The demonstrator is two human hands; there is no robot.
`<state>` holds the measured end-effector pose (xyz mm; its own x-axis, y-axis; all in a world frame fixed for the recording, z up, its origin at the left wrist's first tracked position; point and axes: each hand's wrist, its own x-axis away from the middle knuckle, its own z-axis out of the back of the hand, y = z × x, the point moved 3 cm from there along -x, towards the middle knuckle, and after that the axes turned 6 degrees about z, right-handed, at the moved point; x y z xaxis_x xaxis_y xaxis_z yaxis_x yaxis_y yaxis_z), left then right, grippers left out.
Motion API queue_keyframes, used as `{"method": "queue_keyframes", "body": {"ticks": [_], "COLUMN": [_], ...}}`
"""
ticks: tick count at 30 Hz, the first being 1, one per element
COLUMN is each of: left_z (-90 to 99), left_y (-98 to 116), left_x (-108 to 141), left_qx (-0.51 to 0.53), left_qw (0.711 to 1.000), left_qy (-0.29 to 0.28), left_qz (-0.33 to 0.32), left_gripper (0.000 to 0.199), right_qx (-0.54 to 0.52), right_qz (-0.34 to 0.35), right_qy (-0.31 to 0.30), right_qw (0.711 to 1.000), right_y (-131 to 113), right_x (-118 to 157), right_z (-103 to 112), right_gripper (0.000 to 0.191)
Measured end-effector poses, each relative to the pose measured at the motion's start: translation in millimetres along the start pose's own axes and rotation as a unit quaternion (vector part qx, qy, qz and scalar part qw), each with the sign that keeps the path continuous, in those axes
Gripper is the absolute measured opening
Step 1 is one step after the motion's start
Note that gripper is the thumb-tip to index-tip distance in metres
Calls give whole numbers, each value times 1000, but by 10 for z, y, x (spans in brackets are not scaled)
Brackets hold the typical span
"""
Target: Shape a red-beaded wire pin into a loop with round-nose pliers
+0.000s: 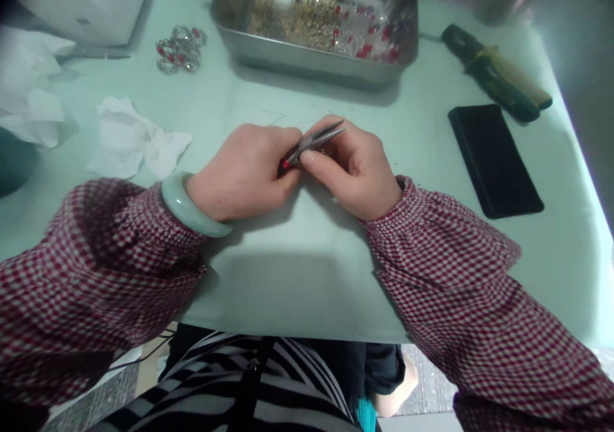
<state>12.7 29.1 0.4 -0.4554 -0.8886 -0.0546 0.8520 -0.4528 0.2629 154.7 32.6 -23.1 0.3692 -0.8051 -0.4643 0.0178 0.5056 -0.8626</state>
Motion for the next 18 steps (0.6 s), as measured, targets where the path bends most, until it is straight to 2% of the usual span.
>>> {"method": "queue_keyframes", "body": {"ticks": [8, 18], "left_z": [18, 2], "left_y": [3, -5], "left_x": [9, 1], "left_qx": [4, 4], "left_qw": [1000, 1000], "left_qy": [6, -6], "left_qz": [-13, 2], "left_gripper": [27, 29], "right_qx": [1, -1], "right_qz": [2, -1], "right_qy": [-7, -7], "right_qw": [1000, 1000], "right_y": [3, 5], "right_x": [-4, 1], "right_z": [0, 0], "right_gripper": [8, 7]}}
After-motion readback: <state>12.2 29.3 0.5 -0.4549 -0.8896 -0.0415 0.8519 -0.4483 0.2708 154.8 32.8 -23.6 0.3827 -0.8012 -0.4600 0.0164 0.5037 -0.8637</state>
